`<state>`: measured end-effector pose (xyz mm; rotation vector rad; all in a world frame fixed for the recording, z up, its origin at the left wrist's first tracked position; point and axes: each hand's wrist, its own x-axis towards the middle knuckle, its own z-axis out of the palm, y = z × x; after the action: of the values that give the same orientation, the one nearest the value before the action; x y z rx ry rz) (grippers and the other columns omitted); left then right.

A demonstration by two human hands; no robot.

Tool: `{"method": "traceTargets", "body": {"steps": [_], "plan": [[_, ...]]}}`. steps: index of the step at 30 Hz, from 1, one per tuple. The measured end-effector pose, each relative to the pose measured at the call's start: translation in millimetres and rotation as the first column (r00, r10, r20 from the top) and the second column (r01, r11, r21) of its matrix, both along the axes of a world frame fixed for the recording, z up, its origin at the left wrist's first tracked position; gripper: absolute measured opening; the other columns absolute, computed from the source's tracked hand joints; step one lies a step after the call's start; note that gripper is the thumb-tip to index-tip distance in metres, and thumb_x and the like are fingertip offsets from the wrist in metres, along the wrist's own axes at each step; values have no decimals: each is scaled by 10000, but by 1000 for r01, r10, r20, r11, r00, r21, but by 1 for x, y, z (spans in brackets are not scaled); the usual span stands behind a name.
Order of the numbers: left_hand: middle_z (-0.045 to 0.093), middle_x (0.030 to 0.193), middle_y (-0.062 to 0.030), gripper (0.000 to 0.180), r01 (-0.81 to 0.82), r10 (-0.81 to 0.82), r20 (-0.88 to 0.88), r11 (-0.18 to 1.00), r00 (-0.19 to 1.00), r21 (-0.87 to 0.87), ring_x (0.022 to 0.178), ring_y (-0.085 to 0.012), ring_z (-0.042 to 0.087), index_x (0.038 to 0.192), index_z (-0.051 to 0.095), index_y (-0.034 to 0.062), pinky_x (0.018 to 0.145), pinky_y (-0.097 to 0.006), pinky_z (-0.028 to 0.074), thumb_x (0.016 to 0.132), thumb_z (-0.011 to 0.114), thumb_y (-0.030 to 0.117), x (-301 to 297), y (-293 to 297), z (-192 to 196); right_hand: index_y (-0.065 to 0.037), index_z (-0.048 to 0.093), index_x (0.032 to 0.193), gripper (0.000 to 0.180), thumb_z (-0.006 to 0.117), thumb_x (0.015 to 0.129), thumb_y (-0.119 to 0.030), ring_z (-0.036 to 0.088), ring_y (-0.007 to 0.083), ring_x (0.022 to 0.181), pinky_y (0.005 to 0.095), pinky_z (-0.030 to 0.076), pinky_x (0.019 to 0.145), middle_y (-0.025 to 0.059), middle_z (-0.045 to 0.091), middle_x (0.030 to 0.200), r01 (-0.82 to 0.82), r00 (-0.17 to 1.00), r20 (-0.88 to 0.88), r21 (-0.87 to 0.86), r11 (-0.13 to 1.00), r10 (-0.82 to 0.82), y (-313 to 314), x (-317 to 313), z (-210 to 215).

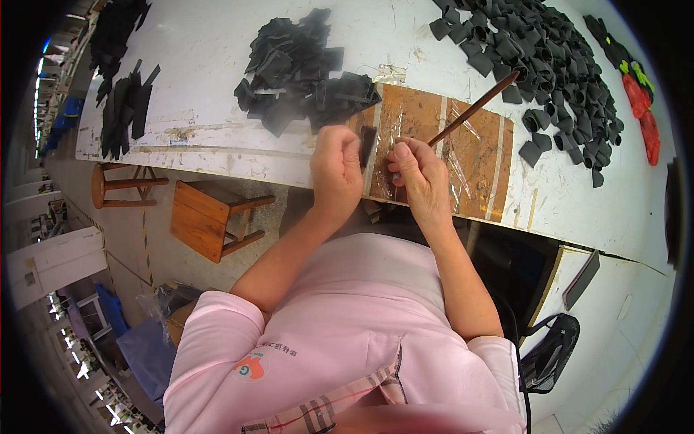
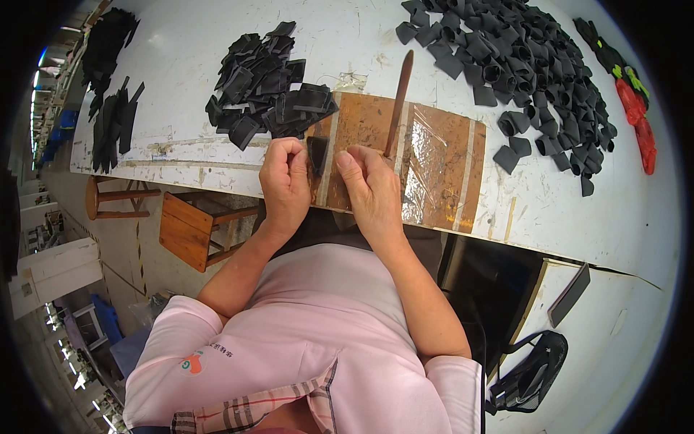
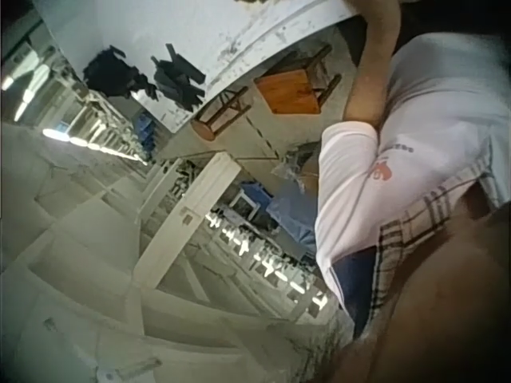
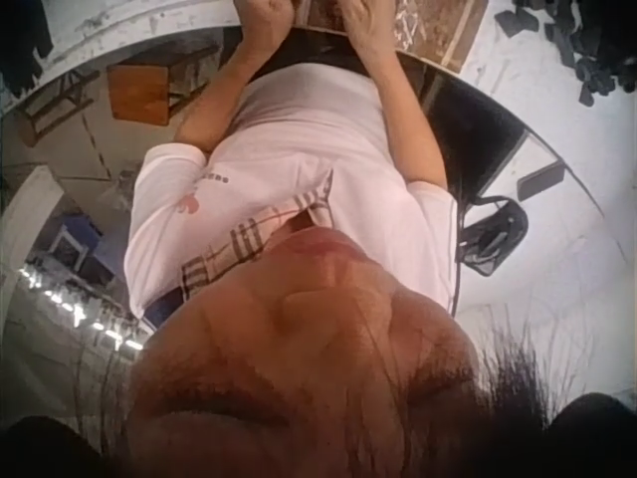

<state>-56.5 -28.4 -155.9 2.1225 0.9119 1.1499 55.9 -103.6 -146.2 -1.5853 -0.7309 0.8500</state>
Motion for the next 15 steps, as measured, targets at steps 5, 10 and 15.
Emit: {"method": "traceTargets", "body": {"steps": [5, 10, 15], "plan": [[550, 847, -26, 107, 509, 126, 617, 449, 777, -734, 744, -92, 487, 898, 519, 16, 688, -232, 407, 890, 430, 73, -4, 1, 24, 69, 551, 957, 430, 498, 857, -346, 552, 109, 676, 216, 437, 603, 105, 590, 752, -23, 999, -31, 24, 999, 24, -7, 2, 18], [558, 930, -54, 145, 677, 220, 749, 326, 624, -660, 827, -109, 501, 962, 508, 14, 778, -246, 396, 892, 438, 120, -1, -9, 33, 38, 530, 1020, 357, 528, 853, -278, 552, 91, 678, 204, 462, 587, 46, 591, 802, -49, 590, -785, 197, 979, 187, -9, -7, 31], [544, 1039, -84, 198, 856, 183, 861, 130, 475, -500, 908, -144, 519, 1043, 486, 2, 810, -262, 400, 882, 453, 113, 0, -13, 30, 25, 542, 975, 253, 623, 785, -122, 540, 63, 645, 167, 442, 536, 36, 586, 788, 17, 818, -569, 164, 986, 81, -10, -6, 40]]}}
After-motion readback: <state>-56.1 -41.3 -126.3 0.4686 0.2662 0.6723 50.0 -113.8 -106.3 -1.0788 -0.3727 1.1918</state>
